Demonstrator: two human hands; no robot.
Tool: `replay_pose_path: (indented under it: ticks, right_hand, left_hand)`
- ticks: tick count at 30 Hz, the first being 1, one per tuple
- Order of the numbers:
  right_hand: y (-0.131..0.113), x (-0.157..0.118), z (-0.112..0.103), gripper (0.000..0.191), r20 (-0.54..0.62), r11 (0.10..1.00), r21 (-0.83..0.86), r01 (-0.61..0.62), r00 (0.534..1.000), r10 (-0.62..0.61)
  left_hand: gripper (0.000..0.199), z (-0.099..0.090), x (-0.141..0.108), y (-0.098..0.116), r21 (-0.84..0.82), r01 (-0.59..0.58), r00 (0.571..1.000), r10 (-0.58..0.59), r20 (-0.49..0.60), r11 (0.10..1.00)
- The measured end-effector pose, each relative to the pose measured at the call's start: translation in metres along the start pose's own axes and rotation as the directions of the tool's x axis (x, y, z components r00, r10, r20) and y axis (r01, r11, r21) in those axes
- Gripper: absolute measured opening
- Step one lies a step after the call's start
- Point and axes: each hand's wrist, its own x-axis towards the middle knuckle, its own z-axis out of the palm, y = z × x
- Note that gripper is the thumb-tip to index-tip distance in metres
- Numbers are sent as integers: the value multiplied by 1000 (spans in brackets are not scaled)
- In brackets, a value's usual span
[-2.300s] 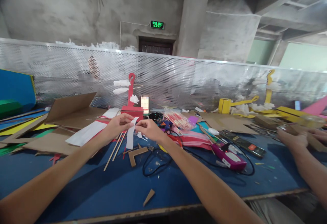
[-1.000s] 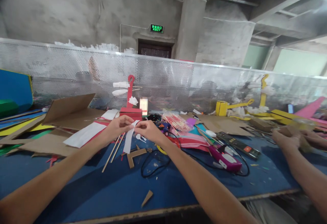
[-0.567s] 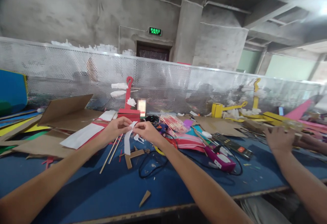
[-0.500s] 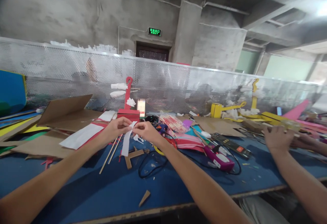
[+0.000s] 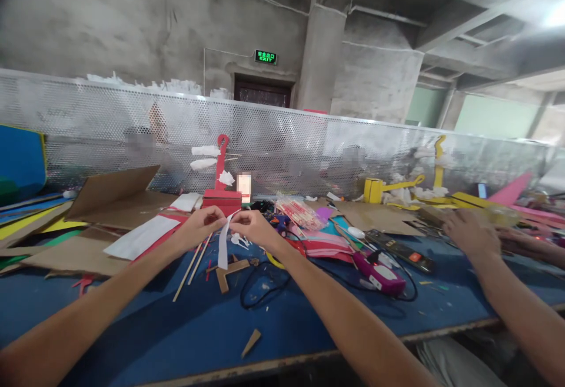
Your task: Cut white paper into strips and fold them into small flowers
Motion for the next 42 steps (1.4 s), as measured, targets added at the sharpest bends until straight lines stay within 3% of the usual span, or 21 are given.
replay_pose_path:
  ticks: [7,22,27,34,42]
  right_hand:
    - [1,1,-1,15,-66,992,-94,82,994,-89]
    - [-2,-1,0,15,-44,941,-300,157,983,-178]
    - [-3,-1,0,13,-35,926,-324,196,975,-219]
    - [-3,-2,0,13,-23,908,-373,191,976,-215]
    - [4,0,0,13,-30,891,-410,196,973,-228]
  left_hand:
    - [29,1,-6,10,78,-41,995,33,97,996]
    - [24,4,-6,5,119,-41,997,32,73,992]
    - [13,3,-5,2,134,-34,997,24,76,990]
    - [23,4,-7,6,180,-30,997,16,79,983]
    - [12,4,-6,6,195,-23,999,15,46,981]
